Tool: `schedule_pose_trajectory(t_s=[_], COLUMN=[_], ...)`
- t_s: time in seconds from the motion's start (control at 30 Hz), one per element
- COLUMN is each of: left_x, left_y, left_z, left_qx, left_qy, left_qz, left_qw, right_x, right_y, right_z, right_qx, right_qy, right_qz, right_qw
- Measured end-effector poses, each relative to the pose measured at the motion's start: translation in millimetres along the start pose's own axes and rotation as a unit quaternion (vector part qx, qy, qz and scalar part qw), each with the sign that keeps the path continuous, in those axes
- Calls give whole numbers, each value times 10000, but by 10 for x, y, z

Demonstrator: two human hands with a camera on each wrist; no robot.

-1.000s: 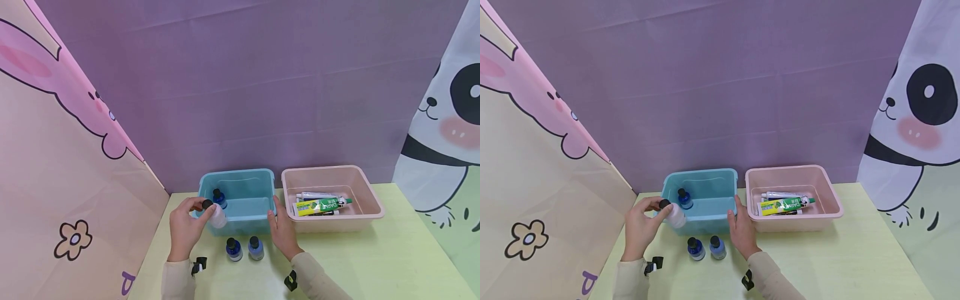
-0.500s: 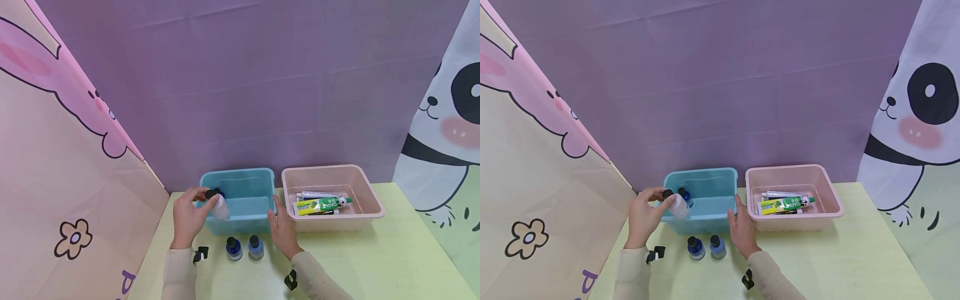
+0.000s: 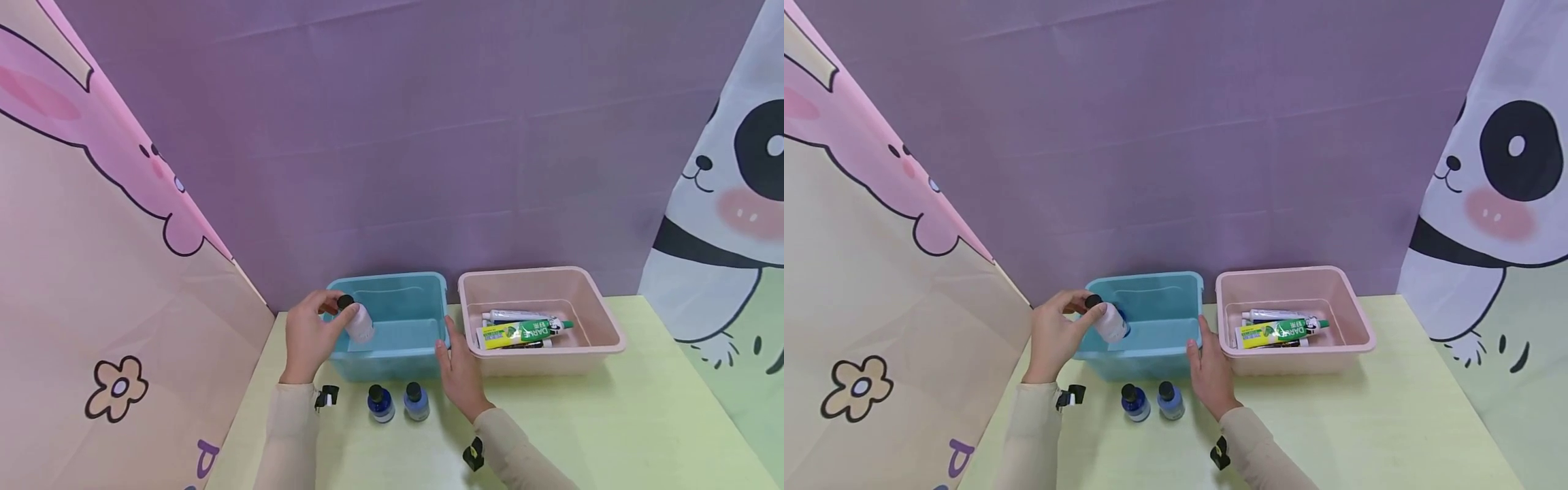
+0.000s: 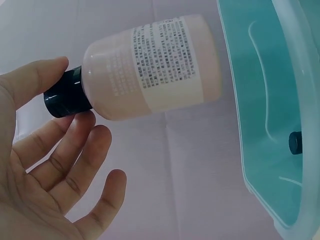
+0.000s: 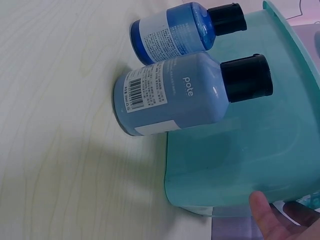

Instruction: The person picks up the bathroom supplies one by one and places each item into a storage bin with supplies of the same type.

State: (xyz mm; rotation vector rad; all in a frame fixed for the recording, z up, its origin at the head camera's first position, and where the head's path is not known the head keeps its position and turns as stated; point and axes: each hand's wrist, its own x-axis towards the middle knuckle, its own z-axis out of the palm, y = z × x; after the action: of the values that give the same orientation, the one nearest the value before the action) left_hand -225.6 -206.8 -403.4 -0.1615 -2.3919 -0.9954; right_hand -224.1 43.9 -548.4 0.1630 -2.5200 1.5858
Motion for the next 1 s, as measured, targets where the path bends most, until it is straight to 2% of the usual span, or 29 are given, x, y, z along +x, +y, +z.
schedule_pose_trajectory(t_s=[0.27, 0.57, 0.83, 1.0], left_x=[107, 198, 287, 337], left_y=[-24, -50, -108, -120], left_z=[36, 87, 135, 143], left_qx=[370, 526, 713, 766], left_qy=[-284, -555, -853, -1005], left_qz=[-53, -49, 60, -2], left_qw=[9989, 9971, 9938, 9920], right_x=[26, 14, 18, 22], right_y=[34, 16, 30, 56], right_z=[16, 7, 10, 27], right_qx=[-27, -13, -40, -92], right_qy=[-10, 9, 47, 108], right_qz=[-33, 55, -10, -105], right_qw=[10000, 10000, 10000, 9998])
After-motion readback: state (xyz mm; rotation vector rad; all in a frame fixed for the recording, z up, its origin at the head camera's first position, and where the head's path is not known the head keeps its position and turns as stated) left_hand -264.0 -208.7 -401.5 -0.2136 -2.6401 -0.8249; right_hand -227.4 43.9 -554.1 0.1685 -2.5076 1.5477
